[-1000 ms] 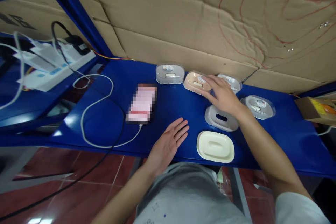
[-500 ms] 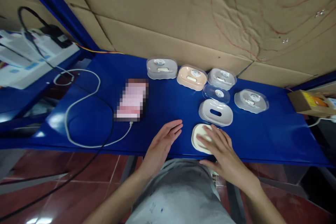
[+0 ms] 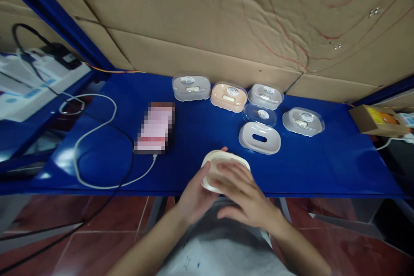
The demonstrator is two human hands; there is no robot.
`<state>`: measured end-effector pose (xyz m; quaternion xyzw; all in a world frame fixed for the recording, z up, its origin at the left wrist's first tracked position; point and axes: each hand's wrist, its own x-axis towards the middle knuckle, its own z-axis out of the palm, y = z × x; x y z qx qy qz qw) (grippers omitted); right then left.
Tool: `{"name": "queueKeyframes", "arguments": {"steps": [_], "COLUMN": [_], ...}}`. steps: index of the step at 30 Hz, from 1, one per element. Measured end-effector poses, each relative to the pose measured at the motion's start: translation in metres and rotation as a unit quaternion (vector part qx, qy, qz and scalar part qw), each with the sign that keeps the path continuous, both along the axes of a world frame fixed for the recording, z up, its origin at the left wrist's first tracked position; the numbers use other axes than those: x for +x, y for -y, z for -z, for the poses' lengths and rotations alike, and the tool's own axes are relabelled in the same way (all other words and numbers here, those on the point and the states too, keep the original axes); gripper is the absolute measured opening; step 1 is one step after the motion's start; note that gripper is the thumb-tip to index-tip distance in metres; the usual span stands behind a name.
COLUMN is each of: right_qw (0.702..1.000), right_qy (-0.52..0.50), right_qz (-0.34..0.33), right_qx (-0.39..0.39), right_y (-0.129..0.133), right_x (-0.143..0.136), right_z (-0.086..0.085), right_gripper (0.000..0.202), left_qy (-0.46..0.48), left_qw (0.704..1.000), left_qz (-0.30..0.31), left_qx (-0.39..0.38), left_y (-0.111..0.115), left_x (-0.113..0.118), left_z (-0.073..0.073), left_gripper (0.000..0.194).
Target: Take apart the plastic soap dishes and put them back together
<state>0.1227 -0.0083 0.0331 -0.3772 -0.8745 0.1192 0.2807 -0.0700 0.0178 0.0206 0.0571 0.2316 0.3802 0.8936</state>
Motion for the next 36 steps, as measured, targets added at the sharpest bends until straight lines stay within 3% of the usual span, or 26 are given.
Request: {"name": "queueKeyframes", "arguments": {"steps": [1,4,6,8,11,14,16,19,22,24,26,27,31,36], "right_qw": [0.999,0.972,0.953,0.956,0.977,0.994,0.996,0.997,0.998,0.995,0.973,0.966,0.962,0.967], "right_qy": [-0.001,0.037,0.076,0.057,-0.008,0.03,0.048,0.06,0.043,0.046,0.106,0.115,0.139,0.109], "right_qz": [0.035,0.232,0.293,0.288,0.215,0.105,0.073,0.038,0.003,0.085,0.203,0.229,0.234,0.218], "right_qx": [0.002,0.013,0.028,0.028,0.01,-0.012,-0.023,-0.035,-0.036,-0.015,-0.021,-0.02,-0.028,-0.078], "right_y": [-0.006,-0.025,-0.031,-0.029,-0.013,0.001,0.006,0.001,-0.024,-0.052,-0.081,-0.094,-0.117,-0.105], "right_x": [0.008,0.041,0.055,0.052,0.019,-0.017,-0.028,-0.02,0.014,0.043,0.071,0.083,0.105,0.094], "right_z": [0.0,0.004,0.006,0.005,-0.001,-0.006,-0.006,-0.005,-0.005,-0.004,-0.001,0.002,0.01,0.005], "right_gripper": [0.055,0.047,0.041,0.039,0.053,0.058,0.056,0.054,0.053,0.051,0.06,0.065,0.069,0.075], "left_qy": [0.002,-0.007,-0.005,0.005,0.008,-0.01,-0.019,-0.022,-0.011,0.001,0.006,0.006,0.001,-0.014], "left_qw": [0.999,0.993,0.99,0.99,0.994,0.997,0.998,0.997,0.996,0.996,0.996,0.996,0.996,0.996], "left_qz": [-0.021,-0.073,-0.081,-0.075,-0.067,-0.06,-0.062,-0.075,-0.086,-0.091,-0.091,-0.09,-0.093,-0.074], "left_qx": [-0.024,-0.093,-0.117,-0.119,-0.092,-0.045,-0.023,-0.008,-0.003,0.0,0.002,0.003,-0.004,-0.042], "left_y": [-0.003,-0.012,-0.016,-0.018,-0.017,-0.014,-0.012,-0.01,-0.01,-0.01,-0.01,-0.01,-0.01,-0.014], "left_x": [0.0,-0.001,-0.001,-0.001,0.0,-0.001,-0.003,-0.003,-0.001,0.001,0.001,0.001,0.0,0.0], "left_z": [-0.002,-0.007,-0.007,-0.005,-0.002,0.002,0.004,0.004,0.004,0.003,0.002,0.002,0.002,0.002], "left_gripper": [0.055,0.053,0.053,0.051,0.049,0.059,0.066,0.07,0.07,0.066,0.06,0.057,0.046,0.041]}}
